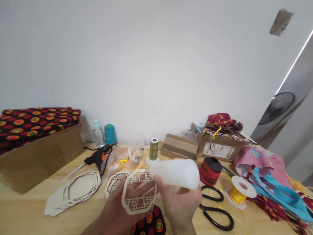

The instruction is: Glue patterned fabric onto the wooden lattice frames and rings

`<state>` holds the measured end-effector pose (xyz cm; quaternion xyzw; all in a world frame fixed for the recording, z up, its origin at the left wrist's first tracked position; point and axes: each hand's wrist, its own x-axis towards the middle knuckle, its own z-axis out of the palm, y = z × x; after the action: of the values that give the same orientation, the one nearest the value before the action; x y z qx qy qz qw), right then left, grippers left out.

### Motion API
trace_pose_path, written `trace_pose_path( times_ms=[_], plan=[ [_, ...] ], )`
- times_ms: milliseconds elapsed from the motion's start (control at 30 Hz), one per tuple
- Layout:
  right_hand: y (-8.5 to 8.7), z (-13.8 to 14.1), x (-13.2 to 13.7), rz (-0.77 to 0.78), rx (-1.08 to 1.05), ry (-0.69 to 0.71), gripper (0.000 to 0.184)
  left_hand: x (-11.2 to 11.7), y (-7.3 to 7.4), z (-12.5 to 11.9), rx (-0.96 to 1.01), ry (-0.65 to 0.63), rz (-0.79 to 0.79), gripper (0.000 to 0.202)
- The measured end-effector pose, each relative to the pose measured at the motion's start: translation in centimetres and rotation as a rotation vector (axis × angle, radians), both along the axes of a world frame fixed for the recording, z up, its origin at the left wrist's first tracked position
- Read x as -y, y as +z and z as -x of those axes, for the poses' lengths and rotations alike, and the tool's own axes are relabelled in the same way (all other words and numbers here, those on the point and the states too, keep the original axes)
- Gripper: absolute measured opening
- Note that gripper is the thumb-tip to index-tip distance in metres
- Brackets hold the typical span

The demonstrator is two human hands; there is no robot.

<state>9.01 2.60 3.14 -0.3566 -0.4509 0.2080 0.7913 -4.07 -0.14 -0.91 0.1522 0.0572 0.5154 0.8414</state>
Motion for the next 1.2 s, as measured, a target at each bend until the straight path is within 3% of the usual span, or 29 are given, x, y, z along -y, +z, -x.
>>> trace_pose_path(
  times_ms=[700, 900, 1200],
  plan=[
    [0.3, 0.9, 0.7, 0.068, -0.110, 0.133, 0.036, 0.0, -0.5, -0.1, -0.035, -0.019, -0.027, 0.048],
    [0.1, -0.4, -0.5, 0.007, -0.191, 0.005, 0.033, 0.1, -0.1, 0.0, -0.031, 0.007, 0.013, 0.046],
    [0.4, -0.3, -0.2, -0.021, 0.001, -0.052, 0.033, 0.2, 0.4, 0.2, -0.012, 0.032, -0.027, 0.045]
  ],
)
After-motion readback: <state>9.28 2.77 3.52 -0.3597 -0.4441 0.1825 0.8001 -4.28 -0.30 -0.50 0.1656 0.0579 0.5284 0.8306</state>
